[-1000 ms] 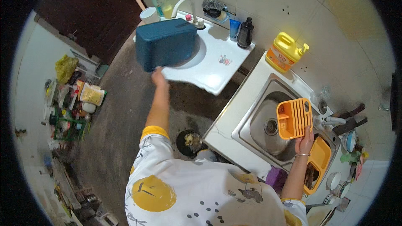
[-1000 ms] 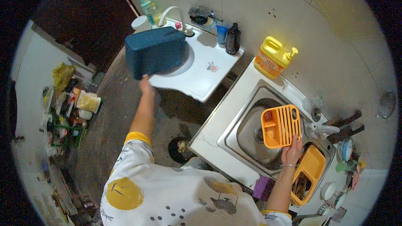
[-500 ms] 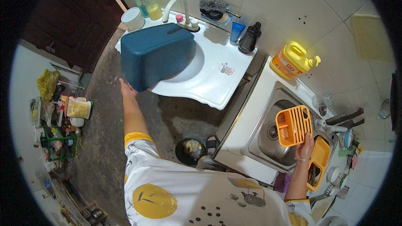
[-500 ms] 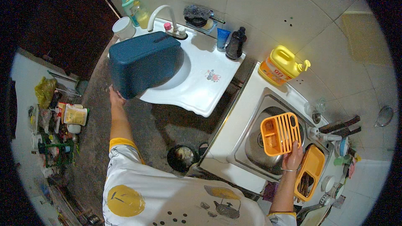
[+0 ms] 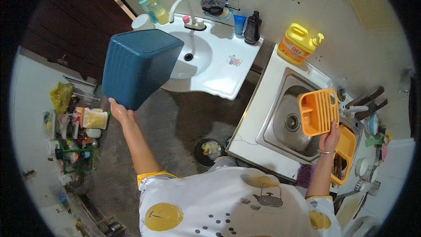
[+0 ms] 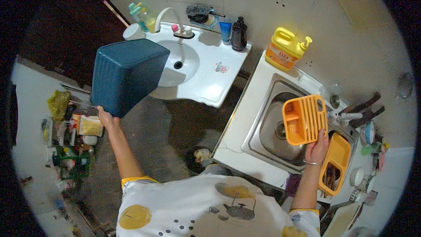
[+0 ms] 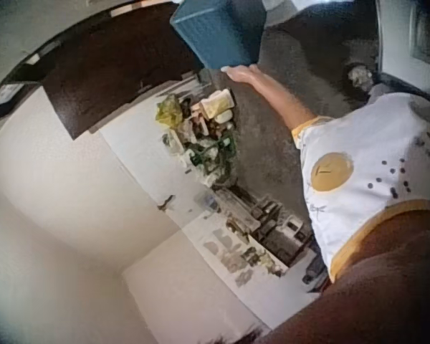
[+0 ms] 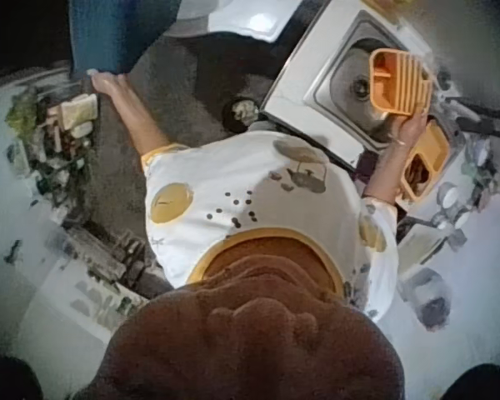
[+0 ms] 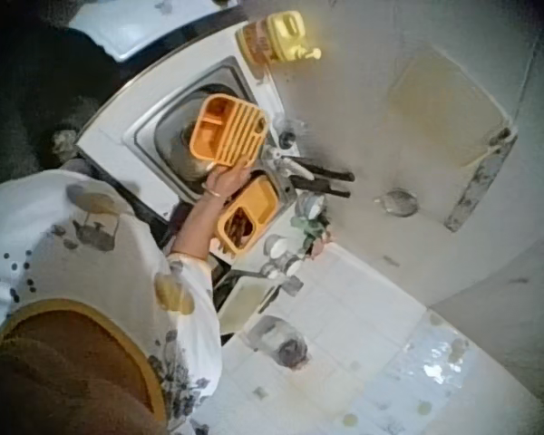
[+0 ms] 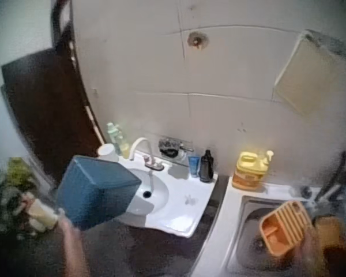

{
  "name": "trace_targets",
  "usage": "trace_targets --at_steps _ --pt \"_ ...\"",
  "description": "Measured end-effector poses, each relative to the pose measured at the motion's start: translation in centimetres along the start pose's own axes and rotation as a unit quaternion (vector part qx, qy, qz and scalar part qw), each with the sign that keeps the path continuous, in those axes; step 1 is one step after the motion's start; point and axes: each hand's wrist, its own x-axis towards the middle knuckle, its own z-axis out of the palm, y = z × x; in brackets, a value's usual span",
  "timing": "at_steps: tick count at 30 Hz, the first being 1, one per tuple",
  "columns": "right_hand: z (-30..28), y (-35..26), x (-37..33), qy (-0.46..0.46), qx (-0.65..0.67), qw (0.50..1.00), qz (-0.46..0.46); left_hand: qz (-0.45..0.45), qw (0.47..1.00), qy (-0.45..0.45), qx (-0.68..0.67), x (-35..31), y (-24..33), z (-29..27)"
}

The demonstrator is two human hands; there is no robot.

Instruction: The person wipes the kitchen sink area and countertop with a purple cloth. They then disassemble a yellow dish rack, wipe its components, and reassemble it over the sink. Finally, they place a wooden knife block into the rack.

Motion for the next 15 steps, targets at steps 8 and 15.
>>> trace_targets --at_steps 8,15 --pt "-7.2 -0.3 0.3 0.042 0.103 0.992 -0.055 0.355 0.883 -0.222 0.211 -13.8 8.6 -1.3" --pt "-14.9 -2.8 -2.4 0.076 0.112 0.989 -0.065 0.460 0.758 -0.368 0.280 -25.2 10.7 5.7"
